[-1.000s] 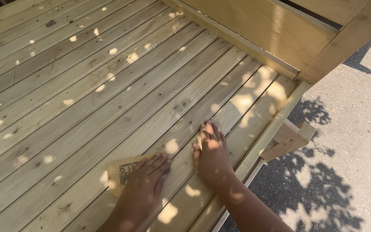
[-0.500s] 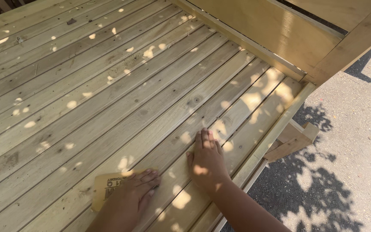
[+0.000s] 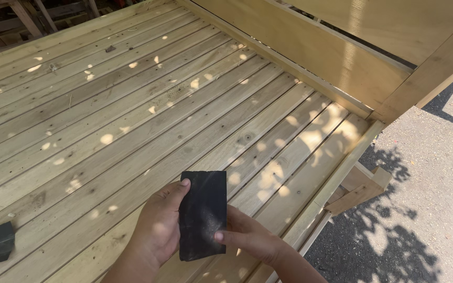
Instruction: The person sands the slatted wooden surface of a large furniture frame, rubbing a sanding block back and forth across the planks with one hand while steadying the wood with the other. They work across different sections of the slats, briefly pick up and reposition a dark sanding sheet, and continue sanding along the boards.
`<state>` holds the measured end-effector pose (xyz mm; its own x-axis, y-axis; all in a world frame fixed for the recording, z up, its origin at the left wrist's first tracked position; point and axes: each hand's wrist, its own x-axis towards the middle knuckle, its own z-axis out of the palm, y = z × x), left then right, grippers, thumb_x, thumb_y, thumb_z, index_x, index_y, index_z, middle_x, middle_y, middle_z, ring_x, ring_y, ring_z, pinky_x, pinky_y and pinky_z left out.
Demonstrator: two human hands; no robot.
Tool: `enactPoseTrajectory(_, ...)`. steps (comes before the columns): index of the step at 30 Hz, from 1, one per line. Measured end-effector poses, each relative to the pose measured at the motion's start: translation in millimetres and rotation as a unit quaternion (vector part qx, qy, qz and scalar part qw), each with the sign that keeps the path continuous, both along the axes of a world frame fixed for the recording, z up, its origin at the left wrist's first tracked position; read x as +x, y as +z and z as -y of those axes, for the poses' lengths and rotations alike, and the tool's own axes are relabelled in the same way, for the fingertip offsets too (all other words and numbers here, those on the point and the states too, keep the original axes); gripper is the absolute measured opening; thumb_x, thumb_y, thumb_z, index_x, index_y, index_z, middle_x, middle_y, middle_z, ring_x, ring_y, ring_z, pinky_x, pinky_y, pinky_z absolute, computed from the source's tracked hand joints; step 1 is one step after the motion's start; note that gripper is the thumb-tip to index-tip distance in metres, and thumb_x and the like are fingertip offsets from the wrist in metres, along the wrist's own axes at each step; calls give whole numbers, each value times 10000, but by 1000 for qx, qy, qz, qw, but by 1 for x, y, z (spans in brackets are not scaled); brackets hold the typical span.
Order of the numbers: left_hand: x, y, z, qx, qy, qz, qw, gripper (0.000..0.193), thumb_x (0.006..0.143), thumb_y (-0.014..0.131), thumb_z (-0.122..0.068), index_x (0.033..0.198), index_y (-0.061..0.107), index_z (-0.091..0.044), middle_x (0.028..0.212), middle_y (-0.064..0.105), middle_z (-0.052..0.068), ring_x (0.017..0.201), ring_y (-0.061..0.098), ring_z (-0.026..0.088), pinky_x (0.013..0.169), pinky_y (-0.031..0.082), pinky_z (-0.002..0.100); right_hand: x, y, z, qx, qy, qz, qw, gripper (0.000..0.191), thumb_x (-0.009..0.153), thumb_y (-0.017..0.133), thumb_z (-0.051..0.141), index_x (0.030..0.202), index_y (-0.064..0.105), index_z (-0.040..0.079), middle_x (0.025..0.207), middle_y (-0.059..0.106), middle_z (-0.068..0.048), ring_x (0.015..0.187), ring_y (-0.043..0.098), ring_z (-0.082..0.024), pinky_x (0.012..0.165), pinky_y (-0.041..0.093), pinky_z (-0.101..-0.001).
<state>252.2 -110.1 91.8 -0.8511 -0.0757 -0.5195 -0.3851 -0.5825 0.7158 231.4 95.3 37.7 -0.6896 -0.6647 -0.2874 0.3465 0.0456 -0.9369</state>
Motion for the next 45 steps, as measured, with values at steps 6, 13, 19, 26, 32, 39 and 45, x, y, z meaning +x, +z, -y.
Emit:
enactPoseTrajectory(6,-22,-15,-4,-59,31,-55,996,355,1021,559,-297,1129,706,7,1084,761,134,1045,708,230,953,559,419,-7,-8,12,31,-141,-6,989,580,1040,470,305,1558,391,58,1430,657,-125,1378,568,-222,1141,401,-337)
enactPoseTrajectory(13,-38,-56,49,-752,-24,-98,652,418,964,578,-318,1327,620,-115,1391,591,89,1364,496,288,1132,400,470,-114,-3,-61,466,-126,-420,768,713,975,465,171,1626,186,253,1704,174,-83,1563,141,-312,1244,138,-520)
enactPoseTrajectory(19,-39,-95,59,-819,-64,-87,563,510,928,574,-333,1386,552,-109,1432,550,116,1393,451,302,1168,320,477,-149,-28,-44,574,-104,-427,690,619,1039,391,359,1620,201,257,1703,173,-31,1567,82,-299,1241,58,-553)
enactPoseTrajectory(26,-37,-88,56,-820,-52,-93,562,519,914,589,-336,1380,562,-107,1439,542,107,1391,455,295,1165,327,474,-61,-21,43,506,-34,-587,631,594,1058,295,386,1636,195,292,1703,165,20,1558,66,-248,1225,-9,-548)
enactPoseTrajectory(32,-37,-81,54,-807,-46,-118,576,504,910,604,-312,1361,575,-88,1406,559,104,1355,482,295,1146,344,475,-68,-19,29,536,40,-392,747,566,1050,264,376,1611,190,374,1703,145,113,1579,28,-177,1256,-84,-509)
enactPoseTrajectory(39,-38,-96,58,-789,-12,-146,597,427,945,593,-264,1312,609,-46,1359,596,153,1328,512,332,1130,369,480,-134,-20,-28,603,-134,-378,689,588,1042,263,400,1619,189,321,1705,147,42,1566,57,-246,1229,-13,-549)
enactPoseTrajectory(45,-38,-100,72,-652,20,-120,748,361,1022,493,-158,1352,626,-98,1429,598,154,1332,544,321,1141,438,416,-21,-39,82,507,-11,-610,608,552,1075,254,460,1611,205,341,1687,187,59,1551,81,-233,1252,-30,-563)
